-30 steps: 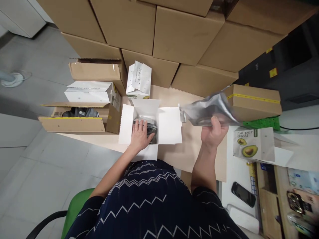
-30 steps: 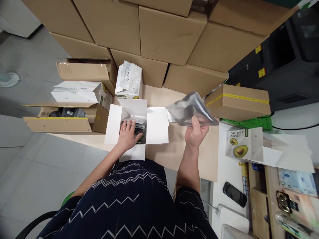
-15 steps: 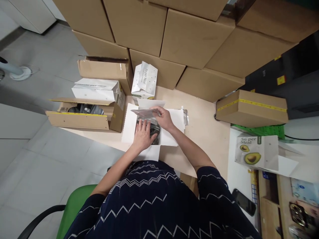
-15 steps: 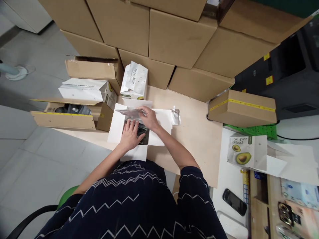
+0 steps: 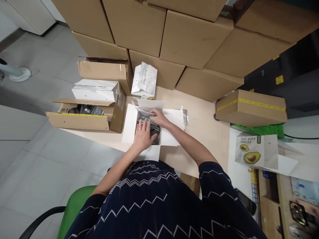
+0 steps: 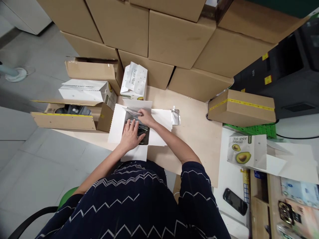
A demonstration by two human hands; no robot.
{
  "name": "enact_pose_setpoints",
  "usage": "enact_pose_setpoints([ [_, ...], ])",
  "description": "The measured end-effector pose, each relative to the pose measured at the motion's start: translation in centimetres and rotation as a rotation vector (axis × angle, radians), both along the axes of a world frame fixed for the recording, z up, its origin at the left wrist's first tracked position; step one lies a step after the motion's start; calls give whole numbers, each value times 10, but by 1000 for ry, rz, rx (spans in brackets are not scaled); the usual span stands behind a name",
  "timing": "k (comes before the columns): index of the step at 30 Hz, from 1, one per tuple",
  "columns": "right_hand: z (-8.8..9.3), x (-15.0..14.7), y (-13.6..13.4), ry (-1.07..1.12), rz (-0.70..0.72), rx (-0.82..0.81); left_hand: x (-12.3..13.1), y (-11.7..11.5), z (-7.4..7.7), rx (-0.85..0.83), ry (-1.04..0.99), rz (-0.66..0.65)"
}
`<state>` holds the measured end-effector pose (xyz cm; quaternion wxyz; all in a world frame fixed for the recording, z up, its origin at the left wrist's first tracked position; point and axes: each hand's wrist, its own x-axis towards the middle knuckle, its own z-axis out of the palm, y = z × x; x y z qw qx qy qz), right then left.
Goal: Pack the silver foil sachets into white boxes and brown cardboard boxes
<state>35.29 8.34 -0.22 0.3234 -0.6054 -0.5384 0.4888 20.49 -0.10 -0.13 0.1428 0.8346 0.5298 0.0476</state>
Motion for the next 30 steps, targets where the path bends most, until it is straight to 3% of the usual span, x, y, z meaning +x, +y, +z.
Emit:
enact_pose_setpoints([
  [9,35,10,12,-524,494,52,-1,1,-3,-15,-21,-4],
  [14,51,17,14,-480,709,57,-2,1,-4,-5,-54,-8],
  [26,55,-2,21,-777,992,-51,-6,1,-9,80,-229,-32],
  [30,46,-2,24,-801,994,-76,-6,1,-10,91,-279,-62],
])
